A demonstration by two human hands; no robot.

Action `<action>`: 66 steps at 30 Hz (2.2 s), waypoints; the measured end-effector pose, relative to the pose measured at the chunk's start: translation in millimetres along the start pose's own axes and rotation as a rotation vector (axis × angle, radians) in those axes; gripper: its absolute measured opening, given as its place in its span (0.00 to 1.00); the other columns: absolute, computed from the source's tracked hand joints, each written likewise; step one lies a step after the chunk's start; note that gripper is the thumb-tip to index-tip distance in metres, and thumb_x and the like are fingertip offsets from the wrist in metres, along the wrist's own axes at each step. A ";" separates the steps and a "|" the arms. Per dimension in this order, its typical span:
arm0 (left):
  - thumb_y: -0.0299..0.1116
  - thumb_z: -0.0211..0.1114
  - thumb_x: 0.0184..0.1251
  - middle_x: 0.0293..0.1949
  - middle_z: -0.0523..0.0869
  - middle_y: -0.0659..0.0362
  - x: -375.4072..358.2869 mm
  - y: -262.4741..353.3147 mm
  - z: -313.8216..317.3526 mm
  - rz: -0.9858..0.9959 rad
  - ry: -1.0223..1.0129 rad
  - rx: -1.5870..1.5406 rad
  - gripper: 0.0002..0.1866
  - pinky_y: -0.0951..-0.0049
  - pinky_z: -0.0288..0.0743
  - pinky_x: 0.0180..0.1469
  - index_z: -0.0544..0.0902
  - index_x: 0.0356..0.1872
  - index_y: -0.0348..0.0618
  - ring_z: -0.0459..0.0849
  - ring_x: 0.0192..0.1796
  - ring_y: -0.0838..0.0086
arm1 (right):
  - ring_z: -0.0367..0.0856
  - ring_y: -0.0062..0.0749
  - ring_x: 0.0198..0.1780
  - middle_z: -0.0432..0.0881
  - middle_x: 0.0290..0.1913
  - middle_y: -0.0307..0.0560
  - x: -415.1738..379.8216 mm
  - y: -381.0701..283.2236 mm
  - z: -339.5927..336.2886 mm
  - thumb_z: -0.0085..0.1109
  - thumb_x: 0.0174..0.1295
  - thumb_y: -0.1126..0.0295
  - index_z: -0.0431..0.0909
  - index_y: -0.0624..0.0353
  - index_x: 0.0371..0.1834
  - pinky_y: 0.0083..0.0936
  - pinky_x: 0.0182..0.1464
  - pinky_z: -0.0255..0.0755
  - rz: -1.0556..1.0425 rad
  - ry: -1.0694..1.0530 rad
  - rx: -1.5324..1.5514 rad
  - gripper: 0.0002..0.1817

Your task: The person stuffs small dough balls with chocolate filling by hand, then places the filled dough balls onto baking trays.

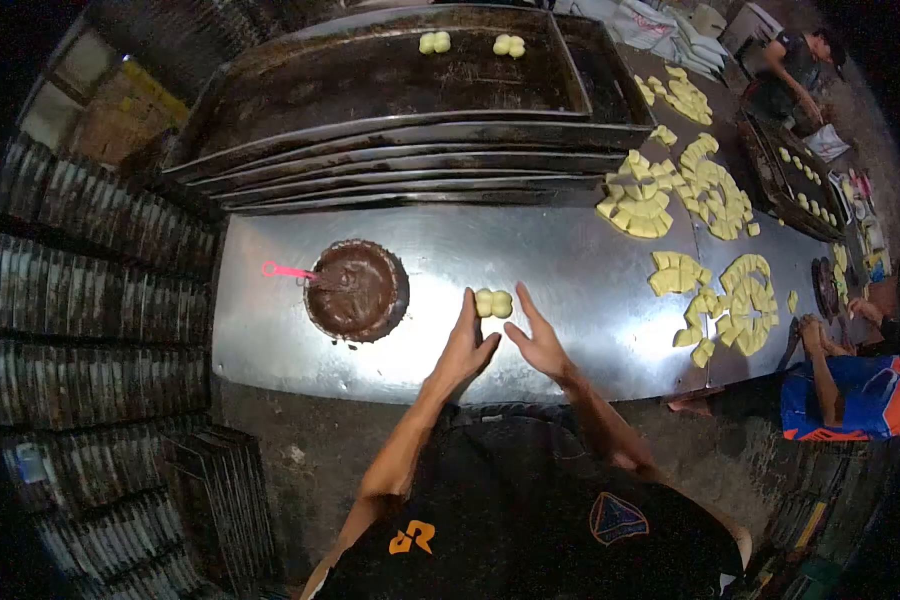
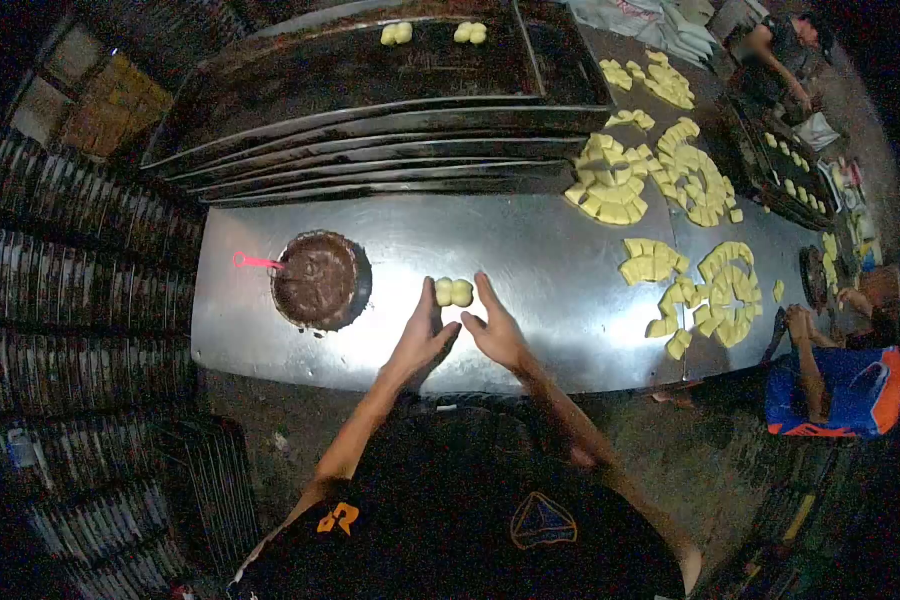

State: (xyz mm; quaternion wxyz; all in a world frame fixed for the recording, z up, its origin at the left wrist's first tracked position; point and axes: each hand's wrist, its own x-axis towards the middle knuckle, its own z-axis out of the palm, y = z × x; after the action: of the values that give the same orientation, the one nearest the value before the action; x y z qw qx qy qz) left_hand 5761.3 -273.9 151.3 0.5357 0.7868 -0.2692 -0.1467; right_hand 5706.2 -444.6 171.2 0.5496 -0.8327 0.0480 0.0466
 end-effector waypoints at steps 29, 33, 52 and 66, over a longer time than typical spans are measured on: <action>0.34 0.71 0.54 0.39 0.87 0.41 344.3 186.9 -109.3 0.237 -0.005 0.550 0.13 0.57 0.79 0.49 0.85 0.35 0.33 0.86 0.45 0.46 | 0.87 0.32 0.48 0.88 0.49 0.50 -3.9 8.0 -50.2 0.56 0.70 0.71 0.83 0.64 0.53 0.25 0.52 0.77 0.169 0.420 0.145 0.13; 0.57 0.70 0.59 0.64 0.77 0.38 407.9 118.8 -84.7 0.117 -0.230 0.657 0.36 0.50 0.72 0.64 0.79 0.60 0.40 0.75 0.66 0.44 | 0.87 0.39 0.47 0.87 0.49 0.52 -15.0 -9.4 -53.7 0.56 0.67 0.71 0.85 0.60 0.49 0.33 0.53 0.79 0.117 0.448 0.029 0.12; 0.47 0.49 0.80 0.75 0.64 0.47 137.7 159.0 -12.9 0.284 -0.350 0.176 0.32 0.56 0.55 0.77 0.58 0.77 0.42 0.62 0.77 0.56 | 0.77 0.55 0.47 0.78 0.48 0.60 -109.6 204.5 -215.9 0.66 0.53 0.63 0.79 0.60 0.53 0.54 0.54 0.67 0.687 1.233 -0.754 0.24; 0.37 0.64 0.74 0.43 0.86 0.55 55.0 11.3 41.9 -0.190 0.046 -0.307 0.19 0.74 0.78 0.45 0.78 0.57 0.33 0.83 0.42 0.75 | 0.73 0.49 0.58 0.75 0.54 0.54 -35.7 -5.1 -60.1 0.60 0.54 0.79 0.75 0.61 0.60 0.37 0.62 0.69 -0.027 0.235 -0.148 0.26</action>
State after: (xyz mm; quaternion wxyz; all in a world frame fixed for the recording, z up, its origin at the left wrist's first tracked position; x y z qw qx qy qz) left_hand 5781.2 -341.1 148.8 0.6394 0.7207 -0.1559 -0.2180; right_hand 5672.9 -496.8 204.0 0.4780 -0.8712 0.0971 -0.0552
